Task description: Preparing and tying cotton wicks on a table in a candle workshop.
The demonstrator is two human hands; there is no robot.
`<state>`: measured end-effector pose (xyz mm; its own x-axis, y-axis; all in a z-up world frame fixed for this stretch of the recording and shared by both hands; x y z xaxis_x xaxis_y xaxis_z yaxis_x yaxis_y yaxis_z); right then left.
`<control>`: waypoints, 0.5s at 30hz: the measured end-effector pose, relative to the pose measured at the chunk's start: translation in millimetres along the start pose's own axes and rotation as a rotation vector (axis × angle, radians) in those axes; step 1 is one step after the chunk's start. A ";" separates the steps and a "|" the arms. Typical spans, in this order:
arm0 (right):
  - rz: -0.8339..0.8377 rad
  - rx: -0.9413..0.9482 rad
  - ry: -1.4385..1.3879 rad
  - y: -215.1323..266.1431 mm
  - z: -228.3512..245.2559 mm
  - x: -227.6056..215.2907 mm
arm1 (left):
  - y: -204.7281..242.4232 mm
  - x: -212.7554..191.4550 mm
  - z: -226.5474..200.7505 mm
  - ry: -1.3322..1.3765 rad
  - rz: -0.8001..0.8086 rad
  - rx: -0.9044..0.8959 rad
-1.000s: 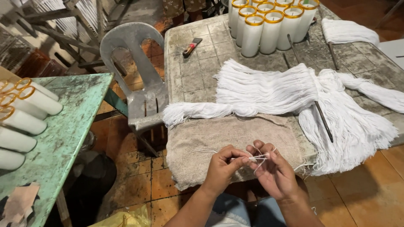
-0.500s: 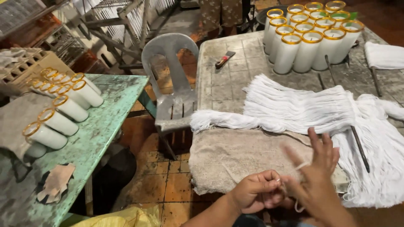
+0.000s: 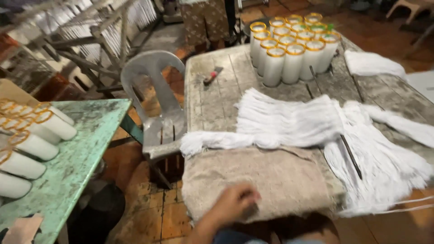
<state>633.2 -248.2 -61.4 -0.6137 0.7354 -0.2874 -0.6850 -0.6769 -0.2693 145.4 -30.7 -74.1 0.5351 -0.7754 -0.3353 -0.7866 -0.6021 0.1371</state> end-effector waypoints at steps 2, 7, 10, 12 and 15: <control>0.011 -0.057 -0.087 1.8 50.9 66.3 | -23.1 -14.0 0.3 -0.056 -0.101 0.003; 0.046 0.140 -0.069 11.6 94.4 250.6 | -98.3 -61.3 -33.4 -0.401 -0.423 0.357; 0.049 0.229 -0.257 -2.8 27.8 307.8 | -148.5 -59.0 3.1 -0.523 -0.440 0.345; 0.048 0.287 -0.286 1.8 23.3 319.1 | -163.9 -55.3 30.3 -0.550 -0.452 0.332; 0.054 0.341 -0.283 5.9 31.9 319.3 | -168.8 -55.2 43.1 -0.542 -0.473 0.301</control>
<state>420.6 -16.4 -125.4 -0.7029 0.7110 -0.0169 -0.7102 -0.7004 0.0712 235.4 121.9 -118.9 0.6700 -0.2007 -0.7147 -0.6033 -0.7082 -0.3667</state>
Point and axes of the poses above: each hand's wrist, its own y-axis away from the middle knuckle, its own x-axis out of the palm, z = x × y, the point moved 7 cm from there along -y, towards the middle knuckle, and after that the axes turned 1 degree about -z, right-handed, at the moved point
